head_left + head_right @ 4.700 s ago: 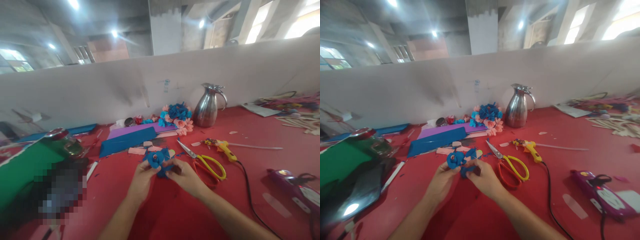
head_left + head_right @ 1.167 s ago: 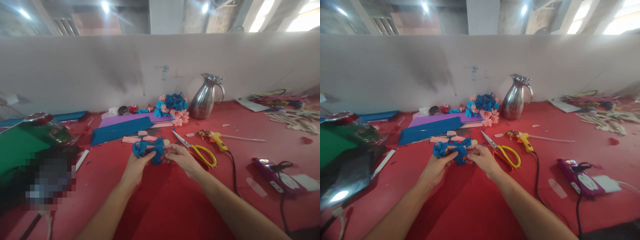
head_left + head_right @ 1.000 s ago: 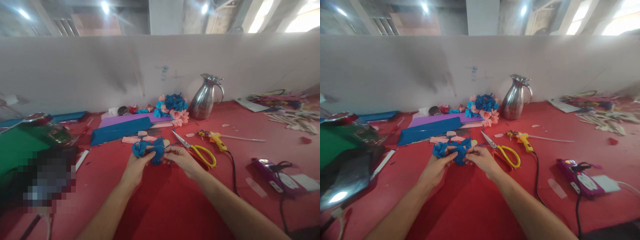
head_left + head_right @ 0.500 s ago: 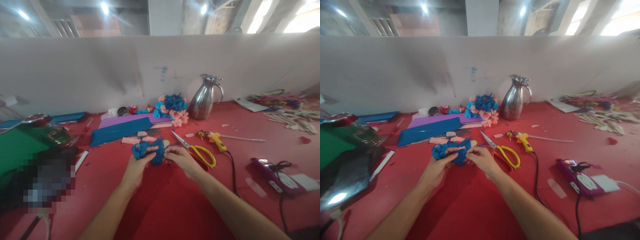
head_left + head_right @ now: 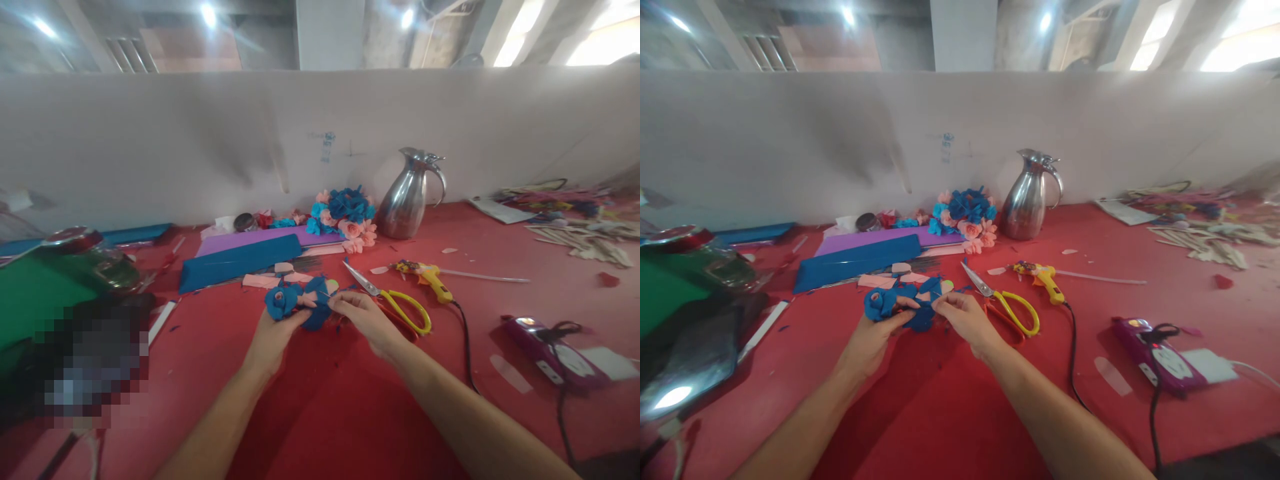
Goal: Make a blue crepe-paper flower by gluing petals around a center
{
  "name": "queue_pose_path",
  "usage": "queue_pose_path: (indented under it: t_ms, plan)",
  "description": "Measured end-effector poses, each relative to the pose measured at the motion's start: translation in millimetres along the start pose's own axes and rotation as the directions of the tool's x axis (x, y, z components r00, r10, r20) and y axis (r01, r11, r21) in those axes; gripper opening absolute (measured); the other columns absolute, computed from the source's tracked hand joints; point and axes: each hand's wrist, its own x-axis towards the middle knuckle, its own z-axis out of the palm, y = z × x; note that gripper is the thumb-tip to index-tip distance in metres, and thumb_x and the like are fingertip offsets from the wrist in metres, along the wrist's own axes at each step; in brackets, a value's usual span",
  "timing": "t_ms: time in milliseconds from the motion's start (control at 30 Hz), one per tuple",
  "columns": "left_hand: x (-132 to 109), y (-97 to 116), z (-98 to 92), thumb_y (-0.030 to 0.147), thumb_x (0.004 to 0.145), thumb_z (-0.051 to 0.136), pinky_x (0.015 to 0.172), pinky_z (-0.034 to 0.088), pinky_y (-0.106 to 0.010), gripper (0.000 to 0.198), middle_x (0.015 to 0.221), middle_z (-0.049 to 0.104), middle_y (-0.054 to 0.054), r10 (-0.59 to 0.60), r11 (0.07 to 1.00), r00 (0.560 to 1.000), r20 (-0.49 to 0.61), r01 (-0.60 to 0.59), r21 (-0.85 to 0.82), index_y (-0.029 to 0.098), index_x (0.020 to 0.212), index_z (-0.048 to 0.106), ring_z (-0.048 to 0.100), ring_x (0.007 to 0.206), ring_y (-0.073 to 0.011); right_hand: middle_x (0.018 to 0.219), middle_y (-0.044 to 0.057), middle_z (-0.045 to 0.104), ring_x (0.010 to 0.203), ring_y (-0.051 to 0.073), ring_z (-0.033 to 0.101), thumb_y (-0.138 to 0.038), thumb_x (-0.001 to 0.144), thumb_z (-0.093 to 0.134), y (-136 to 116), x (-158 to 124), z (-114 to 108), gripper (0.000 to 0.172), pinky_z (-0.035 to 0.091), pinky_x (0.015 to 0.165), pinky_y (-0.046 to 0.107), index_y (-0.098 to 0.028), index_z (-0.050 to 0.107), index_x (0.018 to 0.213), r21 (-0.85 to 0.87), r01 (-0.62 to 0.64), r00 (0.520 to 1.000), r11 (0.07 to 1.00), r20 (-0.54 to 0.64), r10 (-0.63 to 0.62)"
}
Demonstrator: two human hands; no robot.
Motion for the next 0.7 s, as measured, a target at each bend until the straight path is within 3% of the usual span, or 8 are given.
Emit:
queue_pose_path:
  t_ms: [133, 300, 400, 500, 633, 700]
  plan:
    - [-0.6, -0.8, -1.0, 0.021, 0.060, 0.072, 0.081, 0.048, -0.034, 0.007, 0.082, 0.071, -0.003, -0.010, 0.998, 0.999, 0.033, 0.008, 0.063, 0.020, 0.068, 0.071, 0.063, 0.088, -0.0235, 0.058, -0.003, 0.058, 0.058, 0.011, 0.050, -0.036, 0.065, 0.066, 1.9, 1.4, 0.1, 0.018, 0.036, 0.059, 0.024, -0.018, 0.064, 0.063, 0.000, 0.038, 0.999, 0.999, -0.015, -0.038]
    - [0.9, -4.0, -2.7, 0.022, 0.061, 0.073, 0.080, 0.047, -0.034, 0.009, 0.084, 0.071, -0.004, -0.002, 0.994, 1.000, 0.019, 0.000, 0.107, 0.020, 0.069, 0.071, 0.062, 0.087, -0.0230, 0.054, -0.004, 0.053, 0.054, 0.011, 0.045, -0.034, 0.065, 0.062, 3.3, 6.0, -3.7, 0.017, 0.033, 0.055, 0.024, -0.019, 0.057, 0.058, -0.004, 0.145, 0.974, 0.989, -0.177, -0.143]
    - [2.4, -6.1, -4.1, 0.023, 0.060, 0.074, 0.077, 0.047, -0.033, 0.012, 0.080, 0.070, -0.002, -0.020, 0.993, 0.999, -0.039, 0.025, 0.112, 0.020, 0.070, 0.072, 0.061, 0.081, -0.0208, 0.053, -0.004, 0.052, 0.052, 0.011, 0.046, -0.037, 0.067, 0.060, 6.6, 9.8, -7.9, 0.019, 0.034, 0.053, 0.024, -0.020, 0.054, 0.062, 0.003, 0.175, 0.947, 0.985, -0.275, -0.167]
    - [3.0, -6.2, -4.5, 0.024, 0.060, 0.075, 0.077, 0.047, -0.033, 0.013, 0.080, 0.072, -0.003, -0.033, 0.995, 0.998, -0.058, 0.039, 0.097, 0.020, 0.072, 0.074, 0.062, 0.082, -0.0214, 0.053, -0.004, 0.053, 0.050, 0.012, 0.045, -0.038, 0.071, 0.057, 15.0, 15.3, -13.0, 0.018, 0.034, 0.052, 0.025, -0.020, 0.054, 0.072, -0.085, 0.164, 0.945, 0.983, -0.273, -0.182]
    - [2.4, -2.1, -2.8, 0.024, 0.059, 0.077, 0.076, 0.049, -0.032, 0.015, 0.082, 0.074, -0.005, -0.021, 0.999, 0.998, -0.056, 0.024, 0.047, 0.021, 0.074, 0.076, 0.064, 0.084, -0.0224, 0.078, 0.001, 0.064, 0.059, 0.013, 0.050, -0.030, 0.068, 0.059, 23.1, 19.0, -16.8, 0.029, 0.039, 0.060, 0.027, -0.020, 0.057, 0.096, -0.281, 0.217, 0.901, 0.935, -0.311, -0.302]
    - [2.0, 0.5, -1.6, 0.025, 0.059, 0.078, 0.074, 0.050, -0.032, 0.017, 0.083, 0.074, -0.005, -0.031, 0.999, 0.998, -0.052, 0.032, 0.020, 0.020, 0.075, 0.076, 0.065, 0.083, -0.0222, 0.087, 0.003, 0.064, 0.065, 0.013, 0.052, -0.028, 0.067, 0.060, 20.6, 16.3, -14.7, 0.025, 0.040, 0.064, 0.028, -0.020, 0.061, 0.090, -0.326, 0.227, 0.908, 0.918, -0.268, -0.320]
